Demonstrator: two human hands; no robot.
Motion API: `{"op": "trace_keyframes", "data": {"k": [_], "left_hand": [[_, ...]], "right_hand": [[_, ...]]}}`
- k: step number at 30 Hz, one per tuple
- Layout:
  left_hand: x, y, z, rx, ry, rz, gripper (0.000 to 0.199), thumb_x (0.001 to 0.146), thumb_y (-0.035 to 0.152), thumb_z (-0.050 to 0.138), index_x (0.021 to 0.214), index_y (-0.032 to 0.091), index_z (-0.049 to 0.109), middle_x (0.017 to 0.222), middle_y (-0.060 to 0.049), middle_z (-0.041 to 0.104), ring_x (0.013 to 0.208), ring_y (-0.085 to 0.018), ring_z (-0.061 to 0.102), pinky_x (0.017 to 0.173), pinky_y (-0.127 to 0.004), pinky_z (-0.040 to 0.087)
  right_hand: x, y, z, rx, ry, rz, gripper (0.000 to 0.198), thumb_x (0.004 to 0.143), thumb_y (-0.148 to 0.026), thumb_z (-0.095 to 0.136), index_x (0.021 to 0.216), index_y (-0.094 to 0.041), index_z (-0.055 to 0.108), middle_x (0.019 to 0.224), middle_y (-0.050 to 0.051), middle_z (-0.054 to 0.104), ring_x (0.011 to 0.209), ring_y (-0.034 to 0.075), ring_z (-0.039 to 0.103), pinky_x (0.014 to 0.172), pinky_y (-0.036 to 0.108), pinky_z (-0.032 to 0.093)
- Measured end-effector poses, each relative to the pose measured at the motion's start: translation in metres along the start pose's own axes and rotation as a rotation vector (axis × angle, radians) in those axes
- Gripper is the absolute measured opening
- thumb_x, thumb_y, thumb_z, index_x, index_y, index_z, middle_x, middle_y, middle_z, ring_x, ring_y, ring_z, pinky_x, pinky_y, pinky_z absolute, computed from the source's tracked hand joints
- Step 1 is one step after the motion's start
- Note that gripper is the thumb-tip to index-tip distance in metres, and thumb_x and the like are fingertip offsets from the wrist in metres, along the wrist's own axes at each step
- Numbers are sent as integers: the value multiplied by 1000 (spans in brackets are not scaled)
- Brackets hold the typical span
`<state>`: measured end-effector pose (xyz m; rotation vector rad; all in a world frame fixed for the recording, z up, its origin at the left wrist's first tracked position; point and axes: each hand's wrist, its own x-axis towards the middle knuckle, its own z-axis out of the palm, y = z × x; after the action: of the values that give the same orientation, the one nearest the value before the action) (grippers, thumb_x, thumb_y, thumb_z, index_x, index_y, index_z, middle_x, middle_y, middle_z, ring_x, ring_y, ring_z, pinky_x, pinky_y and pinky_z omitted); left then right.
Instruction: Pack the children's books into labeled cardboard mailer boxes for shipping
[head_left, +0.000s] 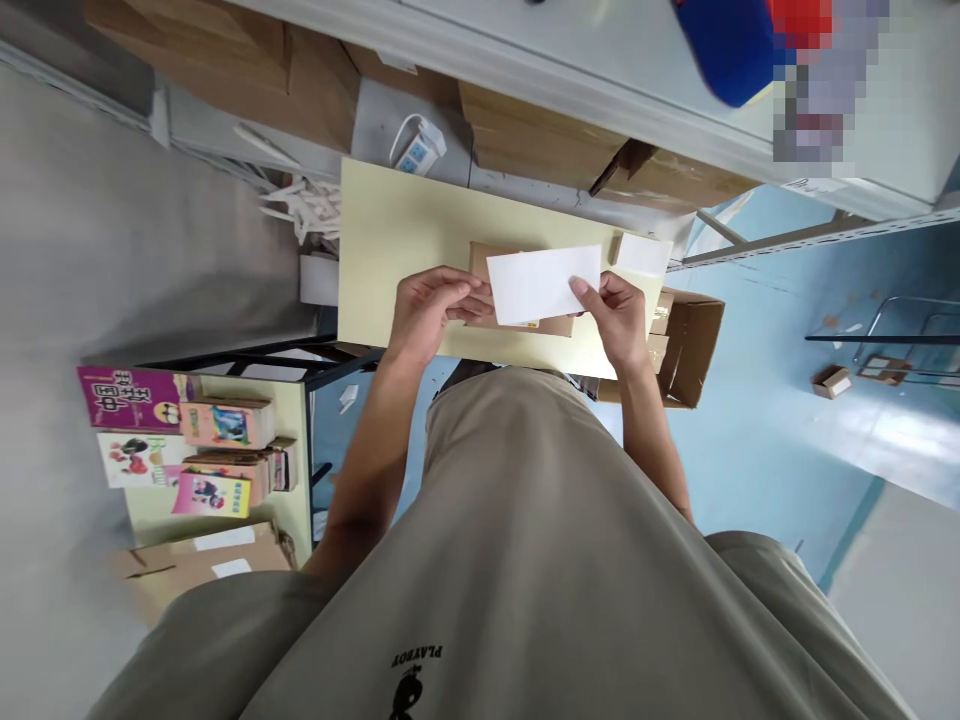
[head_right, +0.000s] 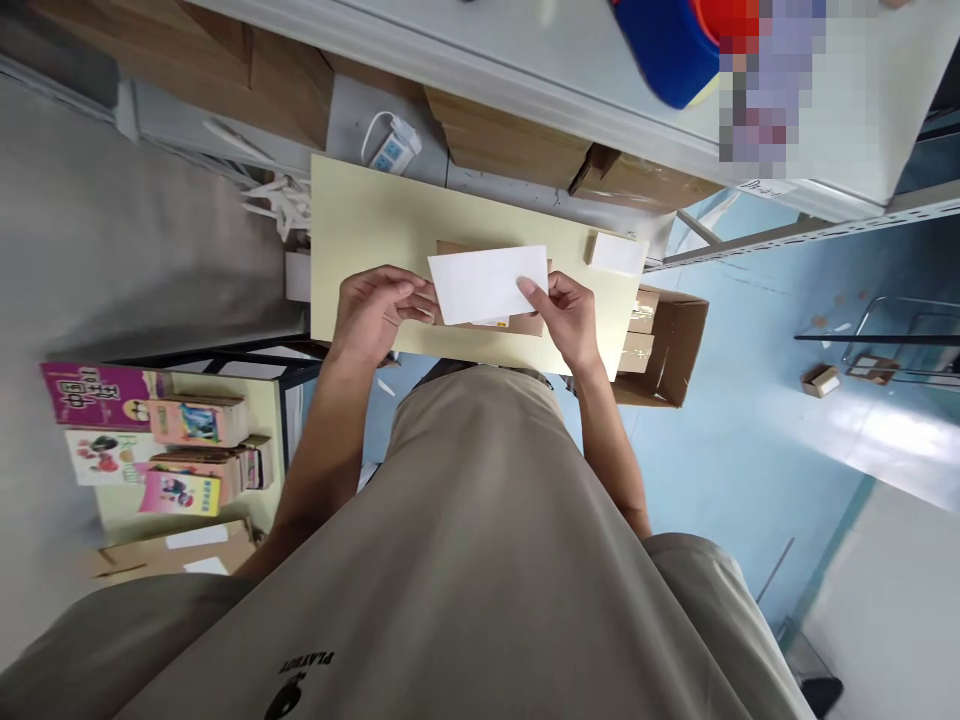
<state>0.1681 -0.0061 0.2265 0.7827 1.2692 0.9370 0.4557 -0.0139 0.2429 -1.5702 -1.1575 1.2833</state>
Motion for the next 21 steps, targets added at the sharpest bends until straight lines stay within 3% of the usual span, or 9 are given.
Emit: {"op": "trace_keyframes", "data": {"k": [4,8,11,14,17,21], "left_hand": [[-8,7,-22,11,-11,40,38,92,58,93,90,22,79,95,-8,89,82,-26,90,75,-39,76],[-10,7,-46,12,-31,79,48,93,67,95,88,24,75,87,-7,85,78,-24,87,75,-39,75],[-10,6,-62,-3,-79,31,55,96,77,90,92,24,77,82,-7,83,79,-26,88,73,-39,74],[-12,7,-77,-34,-113,-15,57,100,80,82,95,23,77,80,-7,82,84,-30,90,75,-41,75],[-13,9,-93,-48,-96,-21,51,103,72,82,96,22,77,79,-7,81,88,-34,92,76,-44,76],[-16,14,-117,-35,-106,-18,42,104,64,83,97,22,79,79,-7,80,90,-34,92,73,-42,76]], "right_hand": [[-11,-15,18,-24,31,-68,61,90,-91,91,81,-32,76,83,-2,78,79,19,78,79,38,78],[-23,-23,40,-67,31,-100,55,97,-90,85,97,-35,89,101,0,85,78,21,84,76,42,80],[-36,-33,58,-98,-30,-209,40,103,-80,85,111,-42,96,122,3,90,104,28,91,93,51,83],[-49,-44,78,-174,-107,-345,18,108,-62,88,121,-52,96,136,-1,90,135,32,86,118,62,75],[-58,-50,96,-264,-140,-391,20,110,-49,88,127,-57,94,147,-5,88,147,32,81,129,65,69],[-61,-50,114,-308,-133,-404,23,111,-45,85,129,-57,93,159,-8,83,156,33,76,131,66,67]]}}
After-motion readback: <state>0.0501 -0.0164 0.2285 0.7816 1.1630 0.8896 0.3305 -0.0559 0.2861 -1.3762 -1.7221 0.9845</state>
